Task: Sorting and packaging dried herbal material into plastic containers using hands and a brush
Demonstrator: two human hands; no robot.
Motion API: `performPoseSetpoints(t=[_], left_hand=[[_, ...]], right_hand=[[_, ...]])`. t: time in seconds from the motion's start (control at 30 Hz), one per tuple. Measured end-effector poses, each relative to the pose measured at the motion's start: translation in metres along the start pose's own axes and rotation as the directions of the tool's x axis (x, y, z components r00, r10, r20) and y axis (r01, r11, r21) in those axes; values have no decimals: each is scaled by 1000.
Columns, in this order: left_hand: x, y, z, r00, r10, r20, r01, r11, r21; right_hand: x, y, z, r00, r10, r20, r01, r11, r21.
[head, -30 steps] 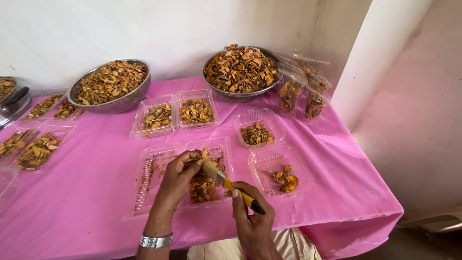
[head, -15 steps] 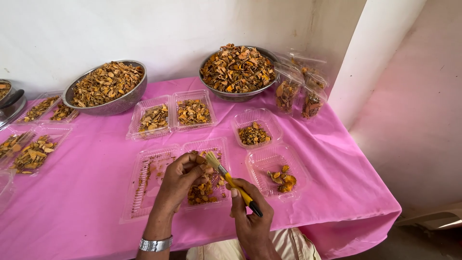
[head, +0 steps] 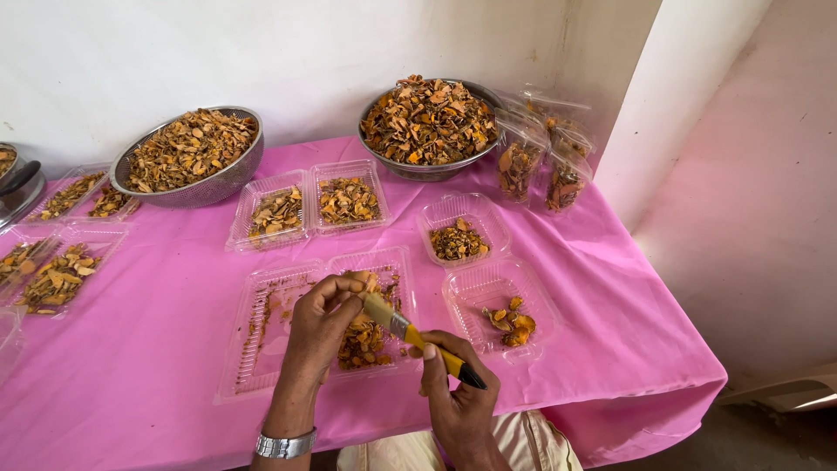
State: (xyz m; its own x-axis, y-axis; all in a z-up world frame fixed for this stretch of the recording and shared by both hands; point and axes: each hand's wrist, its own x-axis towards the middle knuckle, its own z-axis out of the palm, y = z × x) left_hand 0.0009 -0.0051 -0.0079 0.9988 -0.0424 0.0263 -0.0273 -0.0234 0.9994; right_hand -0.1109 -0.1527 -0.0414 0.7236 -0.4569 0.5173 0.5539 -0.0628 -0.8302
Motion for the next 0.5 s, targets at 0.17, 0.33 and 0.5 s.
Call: performPoseSetpoints(t=[0.17, 0.33, 0.5], left_hand=[[-4, 3, 4, 1000, 5, -27, -3, 998, 69], [-3, -3, 1, 999, 31, -21, -29, 997, 67], [-5, -2, 5, 1000, -9, 1, 9, 1000, -18]], right_hand=[[4, 0, 3, 1000, 9, 19, -9, 1000, 16], [0, 1, -1, 1000, 20, -7, -20, 1000, -4], [4, 0, -2, 998, -50, 39, 50, 999, -2]])
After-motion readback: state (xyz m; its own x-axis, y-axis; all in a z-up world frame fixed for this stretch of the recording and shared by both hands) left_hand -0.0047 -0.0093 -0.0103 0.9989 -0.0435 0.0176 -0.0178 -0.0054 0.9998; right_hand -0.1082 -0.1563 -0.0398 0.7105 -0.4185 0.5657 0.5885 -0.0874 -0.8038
